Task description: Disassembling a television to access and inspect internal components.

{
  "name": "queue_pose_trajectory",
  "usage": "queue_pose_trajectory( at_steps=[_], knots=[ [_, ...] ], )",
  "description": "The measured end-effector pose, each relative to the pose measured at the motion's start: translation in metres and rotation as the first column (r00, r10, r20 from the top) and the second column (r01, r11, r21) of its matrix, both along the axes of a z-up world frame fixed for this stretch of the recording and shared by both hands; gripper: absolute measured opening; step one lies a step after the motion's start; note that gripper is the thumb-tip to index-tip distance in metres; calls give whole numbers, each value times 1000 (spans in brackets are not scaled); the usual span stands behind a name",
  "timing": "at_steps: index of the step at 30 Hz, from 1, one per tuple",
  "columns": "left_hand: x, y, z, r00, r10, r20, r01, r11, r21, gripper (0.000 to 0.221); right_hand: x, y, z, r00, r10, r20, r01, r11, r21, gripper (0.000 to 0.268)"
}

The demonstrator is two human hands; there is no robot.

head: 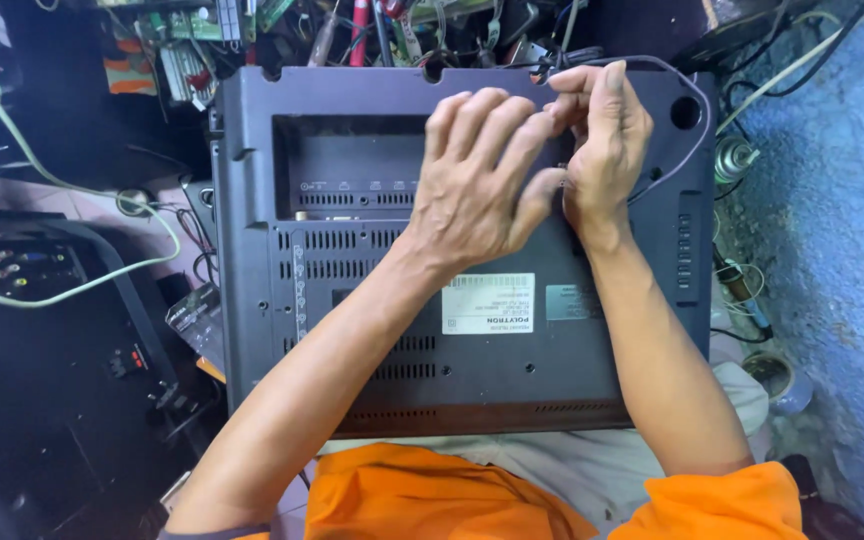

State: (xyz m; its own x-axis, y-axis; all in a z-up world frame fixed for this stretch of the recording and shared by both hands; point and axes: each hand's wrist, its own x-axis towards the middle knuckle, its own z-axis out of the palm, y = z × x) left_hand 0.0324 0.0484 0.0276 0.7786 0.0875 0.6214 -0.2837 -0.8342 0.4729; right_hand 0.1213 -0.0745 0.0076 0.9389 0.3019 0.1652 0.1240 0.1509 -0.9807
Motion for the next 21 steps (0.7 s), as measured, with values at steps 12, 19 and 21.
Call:
queue_pose_trajectory(
  at_steps=[12, 19, 21],
  knots=[
    [4, -10, -5, 981, 50, 186, -63, 996, 66, 43, 1, 7, -14, 971, -173, 167, 177, 984, -7, 52],
    [16, -1, -8, 994, 105, 41, -97, 982, -163, 31, 4, 5, -18, 963, -175, 207, 200, 974, -109, 49],
    [31, 10, -13, 985, 172, -27, -172, 939, -298, 27, 3, 8, -12, 955, -172, 241, 207, 970, -128, 46]
  ],
)
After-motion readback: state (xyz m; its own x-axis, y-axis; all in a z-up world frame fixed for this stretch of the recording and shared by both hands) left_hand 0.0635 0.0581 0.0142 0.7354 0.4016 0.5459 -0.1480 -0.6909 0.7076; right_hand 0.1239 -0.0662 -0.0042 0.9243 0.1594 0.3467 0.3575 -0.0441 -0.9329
